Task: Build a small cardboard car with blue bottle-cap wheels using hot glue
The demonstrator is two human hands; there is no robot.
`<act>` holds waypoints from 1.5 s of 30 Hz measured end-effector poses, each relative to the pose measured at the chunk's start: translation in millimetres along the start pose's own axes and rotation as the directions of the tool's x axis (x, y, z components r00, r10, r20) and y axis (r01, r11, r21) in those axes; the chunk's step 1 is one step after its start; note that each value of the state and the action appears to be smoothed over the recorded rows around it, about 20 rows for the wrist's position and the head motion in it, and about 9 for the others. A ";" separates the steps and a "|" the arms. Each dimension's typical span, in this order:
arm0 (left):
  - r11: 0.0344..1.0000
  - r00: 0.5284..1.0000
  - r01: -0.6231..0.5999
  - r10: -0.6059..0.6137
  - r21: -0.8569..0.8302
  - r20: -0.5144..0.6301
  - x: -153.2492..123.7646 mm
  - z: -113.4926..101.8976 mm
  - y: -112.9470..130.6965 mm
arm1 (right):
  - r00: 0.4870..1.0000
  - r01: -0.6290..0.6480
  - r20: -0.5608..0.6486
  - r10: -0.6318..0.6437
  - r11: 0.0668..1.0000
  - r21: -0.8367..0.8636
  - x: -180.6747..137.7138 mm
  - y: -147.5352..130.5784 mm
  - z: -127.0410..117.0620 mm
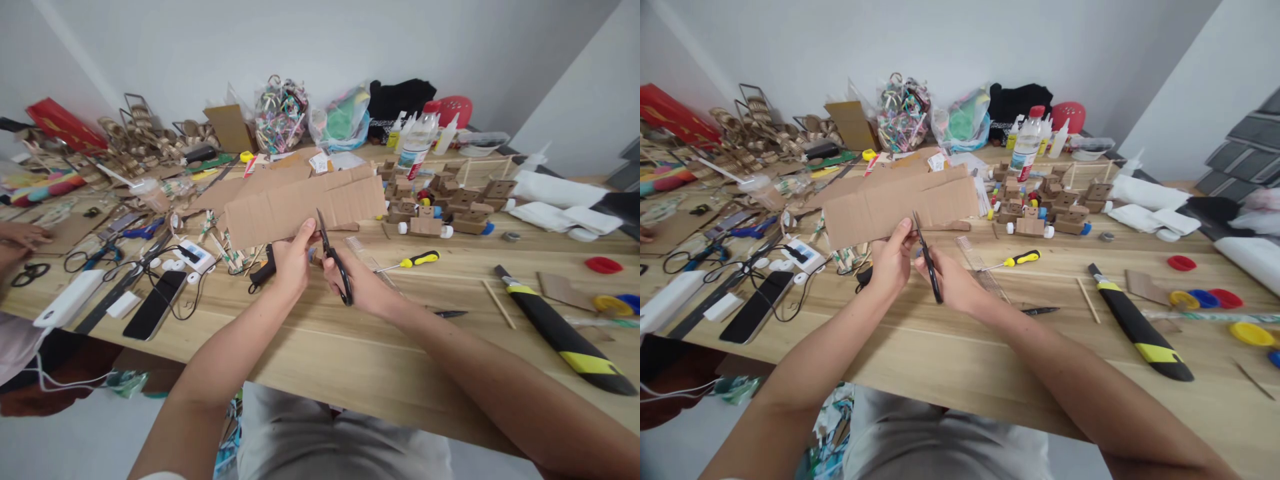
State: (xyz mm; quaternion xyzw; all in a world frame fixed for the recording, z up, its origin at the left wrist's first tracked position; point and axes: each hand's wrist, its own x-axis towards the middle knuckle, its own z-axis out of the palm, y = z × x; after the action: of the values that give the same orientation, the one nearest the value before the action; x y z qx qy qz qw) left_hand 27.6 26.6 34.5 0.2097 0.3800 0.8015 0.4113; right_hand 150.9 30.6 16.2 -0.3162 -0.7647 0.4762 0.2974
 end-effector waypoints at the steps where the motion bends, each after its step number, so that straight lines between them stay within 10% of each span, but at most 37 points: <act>1: 1.000 1.000 -0.007 0.007 0.003 0.002 -0.3 0.2 -0.2 | 1.000 -0.005 0.000 0.005 1.000 -0.002 -0.6 -1.4 0.4; 45: 0.987 0.994 -0.105 0.102 0.119 0.031 -14.6 3.0 -1.7 | 0.990 -0.079 -0.106 0.096 0.985 0.156 -9.2 -19.7 9.8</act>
State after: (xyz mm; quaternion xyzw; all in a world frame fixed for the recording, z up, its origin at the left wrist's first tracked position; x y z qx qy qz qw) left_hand 38.8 16.6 34.7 0.2634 0.4114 0.7946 0.3604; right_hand 145.3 11.4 29.3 -0.3526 -0.6936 0.5267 0.3423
